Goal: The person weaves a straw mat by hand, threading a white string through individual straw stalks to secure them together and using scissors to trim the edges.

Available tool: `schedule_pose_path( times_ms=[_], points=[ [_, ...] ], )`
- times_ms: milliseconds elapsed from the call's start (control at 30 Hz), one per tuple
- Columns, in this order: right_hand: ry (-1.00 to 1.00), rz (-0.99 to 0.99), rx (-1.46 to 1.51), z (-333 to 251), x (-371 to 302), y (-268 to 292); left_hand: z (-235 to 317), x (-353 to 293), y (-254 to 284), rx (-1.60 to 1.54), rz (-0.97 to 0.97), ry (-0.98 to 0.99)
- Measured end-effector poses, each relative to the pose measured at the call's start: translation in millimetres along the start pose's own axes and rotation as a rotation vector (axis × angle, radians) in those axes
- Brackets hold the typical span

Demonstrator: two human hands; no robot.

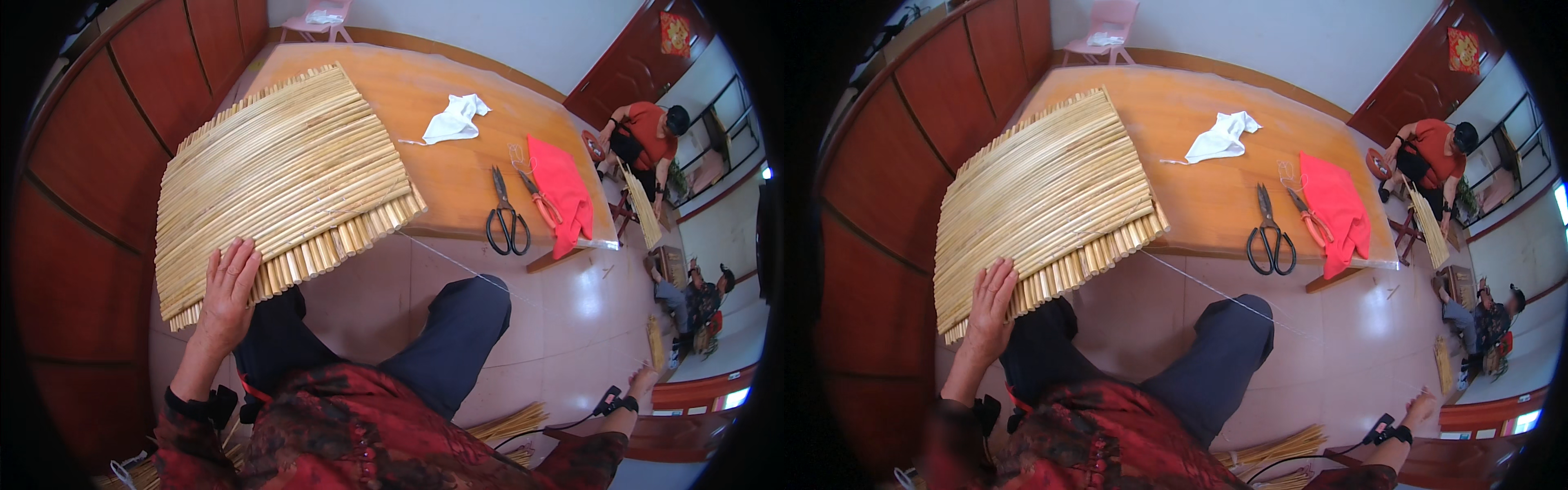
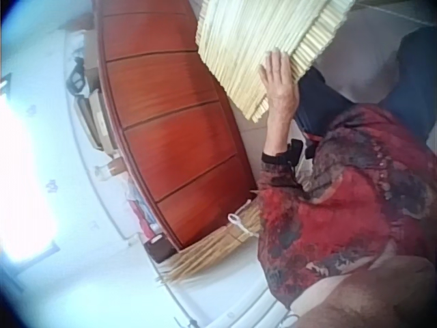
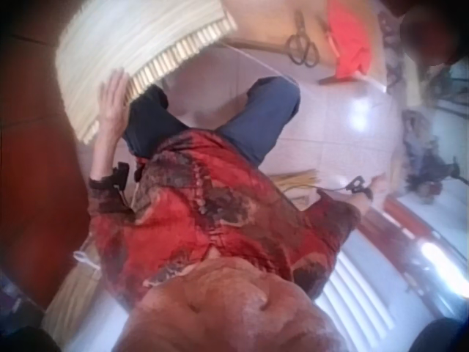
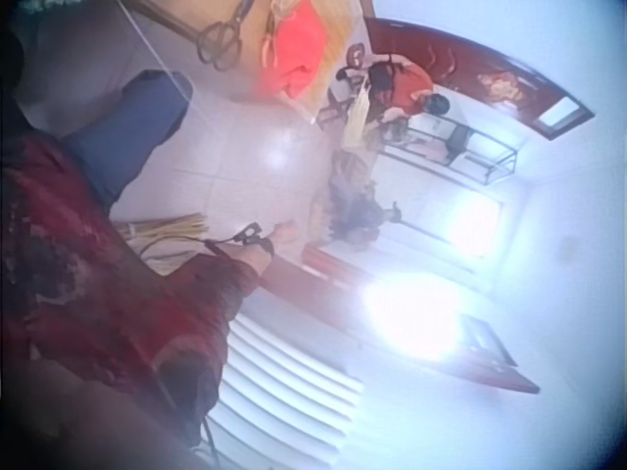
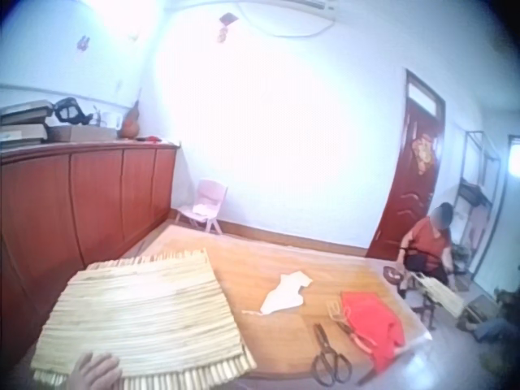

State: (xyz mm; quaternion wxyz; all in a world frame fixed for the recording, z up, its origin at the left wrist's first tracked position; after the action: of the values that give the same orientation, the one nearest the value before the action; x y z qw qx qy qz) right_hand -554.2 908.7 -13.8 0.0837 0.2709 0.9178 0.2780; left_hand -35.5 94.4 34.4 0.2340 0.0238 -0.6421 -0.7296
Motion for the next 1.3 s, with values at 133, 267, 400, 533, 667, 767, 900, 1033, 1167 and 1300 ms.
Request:
schedule_pose_path(
  times_ms=[133, 267, 400, 533, 667, 767, 900, 1033, 1167, 1300],
  points=[
    [0.108, 0.126, -0.57, -84, -28, 62, 0, 2, -4, 0.002, -0.007, 0.001],
    [0.039, -0.192, -0.794, -129, -77, 39, -4, -1, -11, 0.022, -0.001, 0.019],
    [0.0, -0.681, -0.991, -167, -157, -36, -8, -1, -21, 0.059, -0.018, 0.027],
    [0.232, -1.15, -0.767, -223, -271, -110, -13, 7, -18, 0.112, -0.076, -0.013],
    [0.467, -1.672, -0.303, -318, -411, -137, -17, -1, -26, 0.155, -0.1, -0.026],
    [1.039, -1.265, -1.12, -356, -423, -142, -17, 3, -6, 0.151, -0.129, 0.0],
    [1.426, -0.694, -1.513, -353, -399, -148, -15, 6, -5, 0.111, -0.097, 0.008],
    [1.354, -0.224, -1.683, -395, -386, -133, -14, 16, 4, 0.078, -0.096, -0.048],
    [1.367, -0.846, -0.888, -417, -480, -150, -10, 16, 7, 0.108, -0.096, -0.046],
    [1.529, -1.249, -0.432, -401, -597, -227, -18, 7, 4, 0.138, -0.084, -0.032]
  ],
)
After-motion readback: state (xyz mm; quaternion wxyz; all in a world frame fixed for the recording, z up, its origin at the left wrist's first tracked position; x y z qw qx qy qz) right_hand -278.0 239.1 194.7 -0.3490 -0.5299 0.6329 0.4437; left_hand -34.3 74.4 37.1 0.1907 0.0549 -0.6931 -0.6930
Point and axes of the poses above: each hand's wrist, its own x-axis towards the middle knuckle, its own y-axis out of the back of the hand, z = x × y, the point moved 5 cm from there along x, towards the middle knuckle, and after that the axes turned 6 degrees about -z, right-handed, at the moved point
